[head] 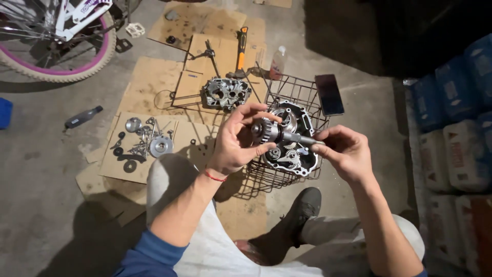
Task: The person sits on the floor of a garage and works on a small engine. They handle a crankshaft and gear components, apply liquid from a bottle onto the parts, fit the engine cases together, and install an oil pump cover onto the engine case.
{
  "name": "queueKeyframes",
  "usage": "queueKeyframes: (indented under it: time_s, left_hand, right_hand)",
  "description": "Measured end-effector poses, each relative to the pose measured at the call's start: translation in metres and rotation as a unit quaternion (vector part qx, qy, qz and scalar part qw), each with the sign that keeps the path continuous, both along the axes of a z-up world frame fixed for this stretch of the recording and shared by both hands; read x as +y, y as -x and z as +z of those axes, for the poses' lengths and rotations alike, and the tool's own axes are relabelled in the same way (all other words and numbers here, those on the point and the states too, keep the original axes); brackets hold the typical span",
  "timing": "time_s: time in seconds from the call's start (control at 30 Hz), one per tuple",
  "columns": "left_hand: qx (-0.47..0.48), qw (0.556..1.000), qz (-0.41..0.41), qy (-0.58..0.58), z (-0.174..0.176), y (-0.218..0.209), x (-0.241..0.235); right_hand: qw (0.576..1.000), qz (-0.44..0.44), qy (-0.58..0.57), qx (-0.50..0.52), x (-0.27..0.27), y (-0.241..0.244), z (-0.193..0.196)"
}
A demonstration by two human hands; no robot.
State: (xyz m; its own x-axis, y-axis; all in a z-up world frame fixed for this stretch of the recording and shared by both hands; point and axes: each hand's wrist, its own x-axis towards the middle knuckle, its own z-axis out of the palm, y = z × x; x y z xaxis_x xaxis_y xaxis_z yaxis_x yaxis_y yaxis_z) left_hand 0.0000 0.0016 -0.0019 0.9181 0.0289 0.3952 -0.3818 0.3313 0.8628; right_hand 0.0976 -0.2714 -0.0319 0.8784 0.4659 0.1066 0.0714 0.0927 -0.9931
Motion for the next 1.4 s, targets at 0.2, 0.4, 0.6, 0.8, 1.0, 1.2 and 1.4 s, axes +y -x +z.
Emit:
queueKeyframes:
  time_s: [0.2,0.4,0.6,0.8,1.0,1.2,1.4]
  left_hand:
    - [0.008,1.000,-0.005,0.006,0.000,0.000,0.000]
    - [-0.003,1.000,-0.020,0.003,0.006,0.000,-0.004]
    - [-0.019,0.999,-0.007,-0.032,0.000,0.006,-0.019]
    - [0.005,0.996,-0.013,-0.086,0.013,0.013,-0.031]
    - [-0.014,0.991,0.000,-0.134,0.012,0.016,-0.035]
    - [-0.014,0.994,0.009,-0.110,0.009,0.006,-0.029]
    - [0.062,0.998,-0.008,0.009,-0.043,-0.013,-0.032]
  right_hand:
    - [0.999,-0.013,0.048,-0.017,-0.004,0.003,0.006]
    - [0.999,-0.016,0.038,-0.016,-0.004,0.003,0.003]
    - [0.993,0.022,0.103,-0.054,0.005,0.001,0.006]
    - [0.984,0.106,0.140,-0.039,0.009,0.001,0.000]
    - [0.976,0.124,0.178,-0.012,0.011,0.001,-0.011]
    - [0.968,0.126,0.210,-0.050,0.007,-0.003,0.024]
    - [0.992,0.013,0.120,-0.033,-0.030,-0.012,0.029]
